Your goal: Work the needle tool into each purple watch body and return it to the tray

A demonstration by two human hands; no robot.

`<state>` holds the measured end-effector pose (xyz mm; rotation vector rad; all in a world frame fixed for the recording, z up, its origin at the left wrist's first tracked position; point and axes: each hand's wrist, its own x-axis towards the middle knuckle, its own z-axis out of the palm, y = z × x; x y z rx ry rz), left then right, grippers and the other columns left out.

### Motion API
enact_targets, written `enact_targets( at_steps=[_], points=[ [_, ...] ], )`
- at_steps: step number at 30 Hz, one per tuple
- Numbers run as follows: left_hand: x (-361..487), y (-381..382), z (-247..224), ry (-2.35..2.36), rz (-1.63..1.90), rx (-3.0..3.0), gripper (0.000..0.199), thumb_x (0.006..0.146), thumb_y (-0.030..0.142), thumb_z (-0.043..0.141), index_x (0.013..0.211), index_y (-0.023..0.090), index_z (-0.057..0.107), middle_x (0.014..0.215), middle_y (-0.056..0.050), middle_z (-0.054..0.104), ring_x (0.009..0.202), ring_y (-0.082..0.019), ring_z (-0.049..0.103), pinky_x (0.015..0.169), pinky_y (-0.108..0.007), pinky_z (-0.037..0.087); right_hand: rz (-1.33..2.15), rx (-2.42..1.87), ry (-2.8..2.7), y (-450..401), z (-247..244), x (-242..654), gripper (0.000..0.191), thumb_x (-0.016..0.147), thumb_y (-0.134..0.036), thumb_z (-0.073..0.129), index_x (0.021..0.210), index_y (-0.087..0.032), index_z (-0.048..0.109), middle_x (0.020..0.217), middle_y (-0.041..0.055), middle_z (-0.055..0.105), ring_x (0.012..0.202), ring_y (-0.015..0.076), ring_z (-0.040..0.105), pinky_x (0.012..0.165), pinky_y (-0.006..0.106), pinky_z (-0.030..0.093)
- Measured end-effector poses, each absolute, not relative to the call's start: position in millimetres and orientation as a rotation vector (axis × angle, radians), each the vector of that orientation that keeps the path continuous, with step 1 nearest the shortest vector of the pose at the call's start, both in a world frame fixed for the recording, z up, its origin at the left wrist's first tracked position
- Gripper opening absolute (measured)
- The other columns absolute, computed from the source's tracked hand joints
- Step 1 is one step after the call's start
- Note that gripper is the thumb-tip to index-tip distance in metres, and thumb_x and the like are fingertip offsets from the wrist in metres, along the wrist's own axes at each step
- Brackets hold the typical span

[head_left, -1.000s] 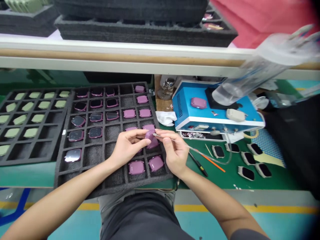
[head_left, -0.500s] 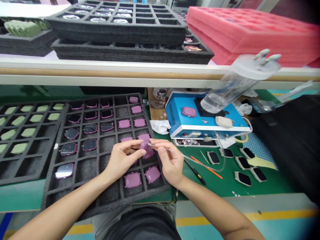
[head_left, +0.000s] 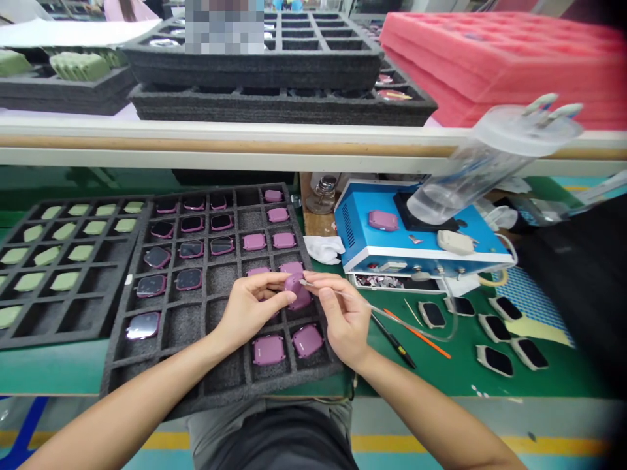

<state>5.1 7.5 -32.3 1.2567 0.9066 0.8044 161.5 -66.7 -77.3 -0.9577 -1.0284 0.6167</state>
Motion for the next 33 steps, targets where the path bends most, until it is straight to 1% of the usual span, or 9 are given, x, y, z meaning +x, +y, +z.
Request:
enact_targets(
  at_steps=[6, 15, 18, 22, 24, 27, 28, 30, 33],
  points=[
    [5, 6, -29, 0.893, 0.805, 1.256, 0.033, 0.066, 0.025, 0.093, 0.097, 0.016, 0.085, 0.087, -0.008, 0.084, 0.073, -0.019, 0.077, 0.07, -0.027, 0.062, 0.616, -0.951, -1.021, -65, -76, 161, 0.017, 0.103, -0.025, 0.059, 0.104, -0.026, 0.077, 0.106, 0.0058, 0.077, 0.109, 0.0207, 0.074, 0.094, 0.038, 0.063],
    [6, 9, -31, 0.902, 0.799, 1.273, 0.034, 0.066, 0.025, 0.093, 0.097, 0.016, 0.084, 0.089, -0.008, 0.084, 0.076, -0.019, 0.078, 0.072, -0.027, 0.063, 0.599, -0.965, -1.021, -64, -75, 161, 0.017, 0.102, -0.026, 0.06, 0.103, -0.026, 0.077, 0.106, 0.0067, 0.078, 0.109, 0.0212, 0.075, 0.094, 0.039, 0.064],
    [5, 3, -32, 0.892, 0.807, 1.336, 0.033, 0.071, 0.027, 0.089, 0.101, 0.015, 0.083, 0.093, -0.009, 0.084, 0.079, -0.021, 0.078, 0.075, -0.029, 0.063, 0.6, -0.964, -1.04, -65, -76, 162, 0.017, 0.102, -0.026, 0.06, 0.103, -0.025, 0.077, 0.107, 0.0072, 0.078, 0.109, 0.0215, 0.075, 0.095, 0.04, 0.064],
    [-7, 5, -19, 0.942, 0.764, 1.655, 0.031, 0.086, 0.027, 0.074, 0.114, 0.014, 0.08, 0.106, -0.011, 0.083, 0.089, -0.024, 0.078, 0.081, -0.033, 0.063, 0.616, -0.954, -1.015, -70, -79, 162, 0.016, 0.102, -0.024, 0.06, 0.102, -0.024, 0.076, 0.11, 0.0075, 0.077, 0.111, 0.0218, 0.074, 0.093, 0.039, 0.065],
    [-13, 26, -7, 1.01, 0.691, 1.947, 0.032, 0.091, 0.023, 0.066, 0.119, 0.016, 0.079, 0.114, -0.011, 0.082, 0.099, -0.026, 0.078, 0.091, -0.036, 0.061, 0.63, -0.952, -0.993, -72, -80, 161, 0.016, 0.102, -0.024, 0.06, 0.103, -0.024, 0.076, 0.11, 0.0076, 0.077, 0.111, 0.0218, 0.075, 0.093, 0.038, 0.066],
    [-15, 83, 5, 1.213, 0.58, 2.33, 0.036, 0.096, 0.017, 0.054, 0.123, 0.016, 0.077, 0.13, -0.011, 0.076, 0.121, -0.027, 0.071, 0.11, -0.04, 0.051, 0.66, -0.955, -0.976, -74, -80, 159, 0.015, 0.101, -0.025, 0.061, 0.102, -0.023, 0.077, 0.109, 0.008, 0.077, 0.109, 0.0216, 0.075, 0.092, 0.038, 0.067],
    [-13, 104, 6, 1.256, 0.551, 2.356, 0.037, 0.095, 0.015, 0.053, 0.123, 0.013, 0.077, 0.132, -0.013, 0.075, 0.124, -0.028, 0.069, 0.112, -0.039, 0.049, 0.668, -0.955, -0.968, -74, -79, 158, 0.015, 0.101, -0.025, 0.062, 0.101, -0.022, 0.077, 0.108, 0.0079, 0.078, 0.108, 0.0214, 0.076, 0.091, 0.038, 0.068],
    [-6, 141, 4, 1.309, 0.482, 2.379, 0.036, 0.092, 0.011, 0.053, 0.116, 0.01, 0.079, 0.125, -0.015, 0.078, 0.12, -0.03, 0.072, 0.108, -0.038, 0.051, 0.678, -0.959, -0.957, -74, -78, 156, 0.015, 0.101, -0.026, 0.063, 0.1, -0.023, 0.077, 0.107, 0.0076, 0.078, 0.107, 0.0206, 0.076, 0.091, 0.037, 0.068],
    [-2, 162, -2, 1.332, 0.461, 2.403, 0.036, 0.091, 0.009, 0.052, 0.115, 0.01, 0.079, 0.124, -0.015, 0.078, 0.121, -0.029, 0.071, 0.111, -0.038, 0.048, 0.669, -0.972, -0.955, -73, -76, 156, 0.014, 0.1, -0.027, 0.064, 0.098, -0.022, 0.077, 0.106, 0.0074, 0.078, 0.105, 0.0202, 0.076, 0.09, 0.037, 0.068]
  ],
)
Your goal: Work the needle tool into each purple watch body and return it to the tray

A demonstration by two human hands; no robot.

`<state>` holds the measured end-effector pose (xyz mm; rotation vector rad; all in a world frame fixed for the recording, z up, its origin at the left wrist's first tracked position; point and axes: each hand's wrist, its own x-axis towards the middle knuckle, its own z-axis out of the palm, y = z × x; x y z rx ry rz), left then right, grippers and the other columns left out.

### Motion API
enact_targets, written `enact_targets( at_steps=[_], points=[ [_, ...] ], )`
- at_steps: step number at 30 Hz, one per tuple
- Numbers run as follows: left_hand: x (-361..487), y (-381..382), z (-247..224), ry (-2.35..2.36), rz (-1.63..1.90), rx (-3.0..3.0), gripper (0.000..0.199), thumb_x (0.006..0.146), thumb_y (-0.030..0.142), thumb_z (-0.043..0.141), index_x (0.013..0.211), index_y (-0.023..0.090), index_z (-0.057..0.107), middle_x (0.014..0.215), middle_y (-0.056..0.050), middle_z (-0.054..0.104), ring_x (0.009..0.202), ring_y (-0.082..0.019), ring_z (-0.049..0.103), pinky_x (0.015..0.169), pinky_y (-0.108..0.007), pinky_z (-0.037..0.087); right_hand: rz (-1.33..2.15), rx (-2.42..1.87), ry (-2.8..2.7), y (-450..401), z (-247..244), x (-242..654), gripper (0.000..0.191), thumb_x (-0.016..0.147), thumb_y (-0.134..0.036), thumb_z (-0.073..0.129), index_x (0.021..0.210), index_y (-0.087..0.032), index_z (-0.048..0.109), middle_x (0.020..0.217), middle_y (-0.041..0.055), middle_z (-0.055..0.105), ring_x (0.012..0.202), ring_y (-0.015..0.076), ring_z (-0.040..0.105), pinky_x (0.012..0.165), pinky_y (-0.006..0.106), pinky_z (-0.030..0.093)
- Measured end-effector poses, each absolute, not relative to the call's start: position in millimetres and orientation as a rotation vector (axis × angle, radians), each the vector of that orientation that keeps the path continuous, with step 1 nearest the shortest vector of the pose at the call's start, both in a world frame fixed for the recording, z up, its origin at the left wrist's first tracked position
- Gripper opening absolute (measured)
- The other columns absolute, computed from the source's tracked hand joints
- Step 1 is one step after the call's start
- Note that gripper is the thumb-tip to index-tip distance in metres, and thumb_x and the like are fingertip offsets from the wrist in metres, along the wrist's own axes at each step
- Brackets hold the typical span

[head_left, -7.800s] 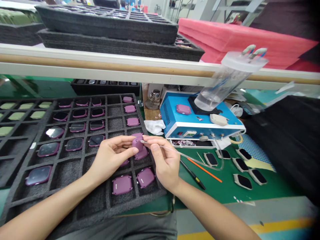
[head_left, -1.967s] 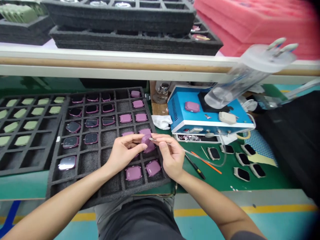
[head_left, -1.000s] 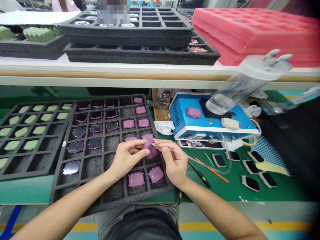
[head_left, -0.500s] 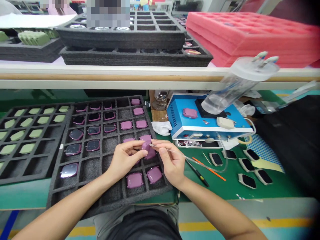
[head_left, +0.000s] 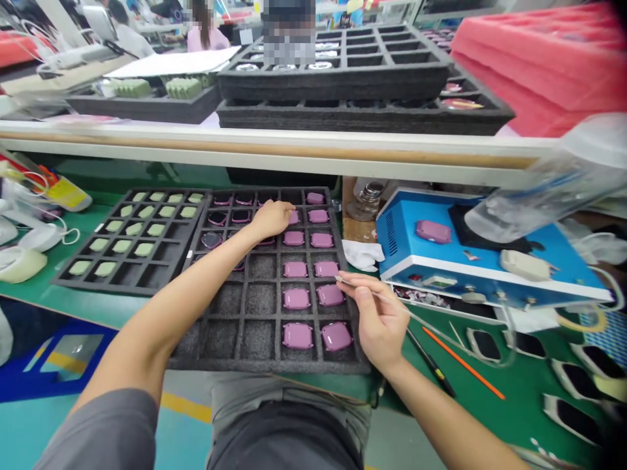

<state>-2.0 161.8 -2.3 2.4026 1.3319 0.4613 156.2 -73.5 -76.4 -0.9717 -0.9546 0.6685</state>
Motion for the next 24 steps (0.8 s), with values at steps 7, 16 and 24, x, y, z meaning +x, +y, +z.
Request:
enact_targets(
  at_steps=[7, 16, 24],
  points=[
    [-62, 108, -4, 1.385, 0.398, 2.537, 0.034, 0.087, 0.02, 0.067, 0.12, 0.017, 0.077, 0.127, -0.014, 0.076, 0.127, -0.033, 0.066, 0.115, -0.047, 0.045, 0.703, -0.989, -0.979, -74, -78, 159, 0.014, 0.1, -0.028, 0.064, 0.099, -0.022, 0.077, 0.105, 0.0072, 0.079, 0.102, 0.0194, 0.077, 0.089, 0.036, 0.068],
    [-37, 64, 15, 1.327, 0.666, 2.284, 0.028, 0.094, 0.022, 0.062, 0.116, 0.017, 0.078, 0.118, -0.013, 0.08, 0.113, -0.03, 0.074, 0.105, -0.041, 0.053, 0.641, -0.975, -0.928, -73, -75, 155, 0.015, 0.099, -0.03, 0.065, 0.097, -0.021, 0.076, 0.103, 0.0074, 0.078, 0.1, 0.02, 0.077, 0.088, 0.038, 0.069],
    [4, 7, -22, 0.859, 0.741, 1.4, 0.035, 0.081, 0.032, 0.082, 0.11, 0.013, 0.08, 0.111, -0.013, 0.082, 0.099, -0.027, 0.079, 0.096, -0.039, 0.06, 0.588, -0.97, -0.944, -72, -78, 157, 0.014, 0.102, -0.027, 0.061, 0.1, -0.023, 0.074, 0.108, 0.0071, 0.077, 0.11, 0.0218, 0.076, 0.096, 0.042, 0.066]
  ],
)
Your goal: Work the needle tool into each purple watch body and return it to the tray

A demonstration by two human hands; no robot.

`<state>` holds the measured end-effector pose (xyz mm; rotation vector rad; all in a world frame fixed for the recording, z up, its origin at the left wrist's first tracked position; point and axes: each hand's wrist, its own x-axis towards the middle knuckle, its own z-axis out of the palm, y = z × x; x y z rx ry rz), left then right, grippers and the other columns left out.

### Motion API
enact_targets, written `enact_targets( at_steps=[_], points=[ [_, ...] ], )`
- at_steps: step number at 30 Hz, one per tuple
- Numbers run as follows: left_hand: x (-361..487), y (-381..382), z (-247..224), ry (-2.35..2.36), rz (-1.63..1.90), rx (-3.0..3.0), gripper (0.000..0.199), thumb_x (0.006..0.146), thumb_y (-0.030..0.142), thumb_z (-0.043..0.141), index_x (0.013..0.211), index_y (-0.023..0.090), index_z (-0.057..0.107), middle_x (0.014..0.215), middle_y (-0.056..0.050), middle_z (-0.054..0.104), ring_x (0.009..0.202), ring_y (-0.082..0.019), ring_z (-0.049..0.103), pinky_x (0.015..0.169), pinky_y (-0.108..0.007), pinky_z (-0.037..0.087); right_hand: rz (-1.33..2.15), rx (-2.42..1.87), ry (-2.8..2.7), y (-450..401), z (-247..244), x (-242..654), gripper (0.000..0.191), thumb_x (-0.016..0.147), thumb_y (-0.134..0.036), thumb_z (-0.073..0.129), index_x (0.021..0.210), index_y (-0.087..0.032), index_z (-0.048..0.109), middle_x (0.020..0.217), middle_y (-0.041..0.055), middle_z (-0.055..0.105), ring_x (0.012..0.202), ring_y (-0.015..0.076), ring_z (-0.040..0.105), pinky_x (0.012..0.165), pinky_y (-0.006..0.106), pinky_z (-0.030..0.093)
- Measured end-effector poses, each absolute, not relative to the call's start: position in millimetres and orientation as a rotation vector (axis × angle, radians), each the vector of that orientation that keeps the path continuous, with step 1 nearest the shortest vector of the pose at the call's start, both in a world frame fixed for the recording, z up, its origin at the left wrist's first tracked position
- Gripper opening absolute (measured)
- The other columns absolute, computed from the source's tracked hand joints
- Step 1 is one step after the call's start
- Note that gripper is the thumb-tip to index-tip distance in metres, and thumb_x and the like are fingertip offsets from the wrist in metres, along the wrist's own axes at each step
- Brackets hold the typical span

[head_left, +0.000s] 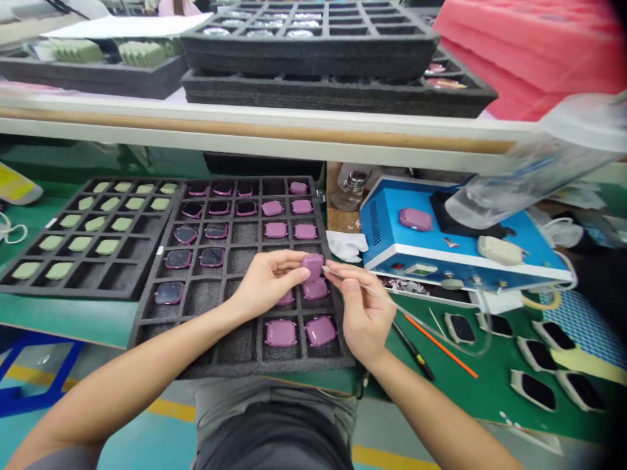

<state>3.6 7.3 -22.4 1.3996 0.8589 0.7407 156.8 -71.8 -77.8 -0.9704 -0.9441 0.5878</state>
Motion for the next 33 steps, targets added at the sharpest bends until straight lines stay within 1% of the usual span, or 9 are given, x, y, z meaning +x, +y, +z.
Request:
enact_targets(
  at_steps=[4, 8, 11, 14, 18, 20, 23, 26, 33],
  points=[
    [3.8, 9.8, -29.7, 0.839, 0.739, 1.328, 0.039, 0.077, 0.033, 0.087, 0.11, 0.014, 0.081, 0.111, -0.012, 0.082, 0.099, -0.026, 0.079, 0.097, -0.039, 0.06, 0.583, -0.994, -0.979, -71.7, -79.5, 159.1, 0.014, 0.102, -0.027, 0.061, 0.1, -0.024, 0.074, 0.108, 0.0074, 0.078, 0.111, 0.0236, 0.075, 0.095, 0.044, 0.066],
    [4.5, 9.6, -30.8, 0.838, 0.729, 1.317, 0.037, 0.077, 0.029, 0.085, 0.11, 0.013, 0.079, 0.108, -0.012, 0.083, 0.095, -0.023, 0.078, 0.093, -0.034, 0.06, 0.572, -1.011, -1.002, -72.3, -80.9, 161.2, 0.014, 0.102, -0.025, 0.06, 0.101, -0.025, 0.074, 0.11, 0.0068, 0.078, 0.114, 0.0243, 0.074, 0.096, 0.046, 0.065],
    [4.7, 8.2, -30.7, 0.852, 0.771, 1.286, 0.042, 0.076, 0.022, 0.085, 0.116, 0.013, 0.075, 0.106, -0.011, 0.082, 0.09, -0.02, 0.077, 0.086, -0.03, 0.06, 0.569, -1.014, -1.002, -73.1, -80.4, 161.4, 0.014, 0.102, -0.025, 0.06, 0.101, -0.025, 0.074, 0.11, 0.0069, 0.077, 0.113, 0.0245, 0.074, 0.095, 0.045, 0.066],
    [4.2, 8.4, -30.3, 0.879, 0.846, 1.262, 0.049, 0.074, 0.018, 0.085, 0.122, 0.014, 0.072, 0.112, -0.01, 0.079, 0.087, -0.018, 0.075, 0.08, -0.027, 0.059, 0.562, -1.018, -0.985, -73.8, -78.8, 160.6, 0.014, 0.102, -0.027, 0.06, 0.101, -0.024, 0.074, 0.109, 0.0077, 0.077, 0.112, 0.0251, 0.075, 0.093, 0.046, 0.067],
    [3.9, 8.5, -30.4, 0.879, 0.851, 1.218, 0.034, 0.076, 0.026, 0.088, 0.105, 0.013, 0.075, 0.106, -0.01, 0.081, 0.094, -0.021, 0.077, 0.089, -0.03, 0.059, 0.567, -1.011, -0.98, -74.2, -77.7, 159.8, 0.014, 0.102, -0.026, 0.06, 0.102, -0.024, 0.073, 0.109, 0.0077, 0.077, 0.111, 0.0246, 0.075, 0.093, 0.046, 0.068],
    [4.4, 7.2, -30.6, 0.87, 0.834, 1.189, 0.034, 0.075, 0.03, 0.089, 0.101, 0.014, 0.075, 0.105, -0.01, 0.082, 0.097, -0.023, 0.078, 0.092, -0.033, 0.059, 0.566, -1.018, -0.985, -74.0, -78.2, 160.0, 0.014, 0.102, -0.026, 0.059, 0.101, -0.024, 0.073, 0.109, 0.0075, 0.077, 0.111, 0.0245, 0.076, 0.093, 0.046, 0.068],
    [5.3, 4.4, -30.5, 0.853, 0.821, 1.167, 0.036, 0.077, 0.035, 0.089, 0.103, 0.014, 0.075, 0.106, -0.011, 0.083, 0.096, -0.024, 0.079, 0.092, -0.033, 0.06, 0.559, -1.021, -0.987, -73.6, -79.5, 160.9, 0.014, 0.102, -0.026, 0.06, 0.101, -0.024, 0.073, 0.109, 0.0074, 0.077, 0.111, 0.0248, 0.076, 0.094, 0.046, 0.067],
    [5.6, 2.6, -30.3, 0.848, 0.817, 1.163, 0.037, 0.076, 0.034, 0.09, 0.103, 0.014, 0.075, 0.105, -0.01, 0.084, 0.094, -0.024, 0.08, 0.09, -0.032, 0.061, 0.564, -1.011, -0.987, -73.4, -80.4, 161.5, 0.014, 0.102, -0.025, 0.06, 0.103, -0.025, 0.074, 0.11, 0.0071, 0.077, 0.114, 0.025, 0.075, 0.092, 0.044, 0.067],
    [6.0, 2.3, -29.6, 0.882, 0.789, 1.146, 0.04, 0.073, 0.033, 0.092, 0.103, 0.014, 0.074, 0.106, -0.011, 0.084, 0.096, -0.028, 0.081, 0.092, -0.037, 0.063, 0.552, -1.035, -1.005, -73.1, -80.9, 162.4, 0.015, 0.103, -0.025, 0.06, 0.103, -0.025, 0.074, 0.112, 0.0071, 0.078, 0.116, 0.0257, 0.074, 0.096, 0.046, 0.065]
  ],
)
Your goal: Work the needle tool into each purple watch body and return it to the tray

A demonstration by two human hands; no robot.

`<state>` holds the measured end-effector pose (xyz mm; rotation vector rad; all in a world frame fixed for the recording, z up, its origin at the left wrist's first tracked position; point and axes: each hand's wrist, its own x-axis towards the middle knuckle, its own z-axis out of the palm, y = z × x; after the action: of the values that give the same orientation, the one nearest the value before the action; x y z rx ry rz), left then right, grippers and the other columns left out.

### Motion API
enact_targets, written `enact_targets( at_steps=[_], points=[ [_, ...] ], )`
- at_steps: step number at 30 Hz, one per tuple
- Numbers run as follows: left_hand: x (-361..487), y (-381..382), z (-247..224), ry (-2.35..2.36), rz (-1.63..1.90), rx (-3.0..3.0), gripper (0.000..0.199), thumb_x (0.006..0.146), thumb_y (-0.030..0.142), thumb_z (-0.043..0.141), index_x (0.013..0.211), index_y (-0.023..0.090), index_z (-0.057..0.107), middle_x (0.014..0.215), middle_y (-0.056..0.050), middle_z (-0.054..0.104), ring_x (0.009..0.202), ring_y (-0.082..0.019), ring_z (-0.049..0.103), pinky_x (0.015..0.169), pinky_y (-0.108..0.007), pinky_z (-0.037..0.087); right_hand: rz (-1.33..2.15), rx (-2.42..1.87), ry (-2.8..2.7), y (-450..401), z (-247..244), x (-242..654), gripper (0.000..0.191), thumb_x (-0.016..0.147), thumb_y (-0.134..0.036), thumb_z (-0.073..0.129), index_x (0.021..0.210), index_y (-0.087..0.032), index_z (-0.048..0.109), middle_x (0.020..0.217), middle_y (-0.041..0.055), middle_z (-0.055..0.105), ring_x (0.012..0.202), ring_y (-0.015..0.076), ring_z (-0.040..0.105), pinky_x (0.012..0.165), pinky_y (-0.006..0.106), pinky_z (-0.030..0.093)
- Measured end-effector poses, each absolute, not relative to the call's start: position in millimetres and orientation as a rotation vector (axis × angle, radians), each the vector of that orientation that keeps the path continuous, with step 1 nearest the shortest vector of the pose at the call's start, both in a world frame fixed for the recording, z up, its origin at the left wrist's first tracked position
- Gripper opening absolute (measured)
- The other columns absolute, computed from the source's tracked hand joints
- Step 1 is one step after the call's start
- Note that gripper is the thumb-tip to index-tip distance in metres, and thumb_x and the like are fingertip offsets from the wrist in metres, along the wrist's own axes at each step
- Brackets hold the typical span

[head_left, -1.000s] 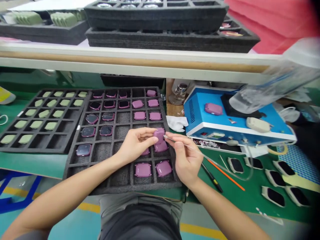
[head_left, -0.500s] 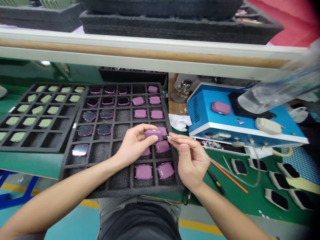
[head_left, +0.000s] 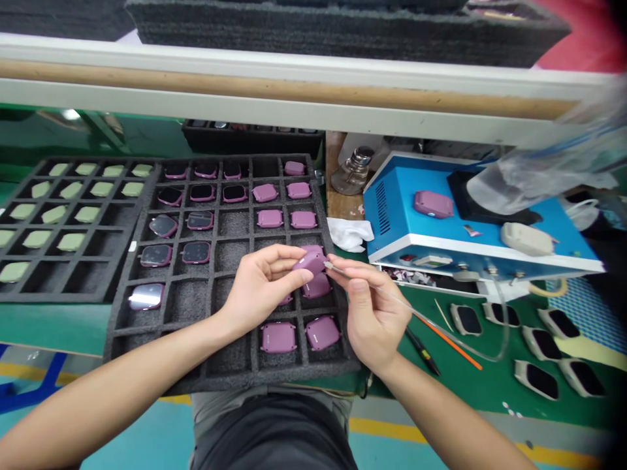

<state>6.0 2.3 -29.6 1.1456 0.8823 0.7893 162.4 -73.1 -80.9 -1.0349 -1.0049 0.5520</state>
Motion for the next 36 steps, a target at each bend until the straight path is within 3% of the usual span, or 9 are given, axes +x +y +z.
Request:
enact_targets(
  at_steps=[14, 27, 36],
  points=[
    [6.9, 0.6, -25.7, 0.86, 0.823, 1.12, 0.035, 0.072, 0.025, 0.092, 0.1, 0.014, 0.075, 0.101, -0.008, 0.084, 0.091, -0.023, 0.082, 0.087, -0.029, 0.064, 0.555, -1.015, -1.014, -72.6, -82.2, 163.5, 0.015, 0.102, -0.022, 0.06, 0.104, -0.024, 0.074, 0.112, 0.0068, 0.078, 0.116, 0.0248, 0.074, 0.095, 0.045, 0.065],
    [8.6, -2.9, -25.7, 0.847, 0.855, 1.145, 0.033, 0.067, 0.018, 0.093, 0.096, 0.015, 0.077, 0.097, -0.006, 0.085, 0.09, -0.023, 0.082, 0.087, -0.03, 0.067, 0.568, -0.986, -1.007, -72.2, -84.1, 163.5, 0.016, 0.103, -0.022, 0.059, 0.105, -0.024, 0.075, 0.115, 0.008, 0.077, 0.116, 0.0272, 0.074, 0.098, 0.05, 0.063],
    [7.0, -0.1, -22.7, 0.899, 0.853, 1.199, 0.036, 0.066, 0.02, 0.094, 0.097, 0.014, 0.077, 0.096, -0.007, 0.085, 0.09, -0.02, 0.082, 0.085, -0.024, 0.066, 0.604, -0.966, -1.007, -67.5, -80.9, 163.4, 0.016, 0.103, -0.024, 0.059, 0.105, -0.025, 0.074, 0.114, 0.0075, 0.077, 0.116, 0.0242, 0.073, 0.1, 0.046, 0.063]
  ],
)
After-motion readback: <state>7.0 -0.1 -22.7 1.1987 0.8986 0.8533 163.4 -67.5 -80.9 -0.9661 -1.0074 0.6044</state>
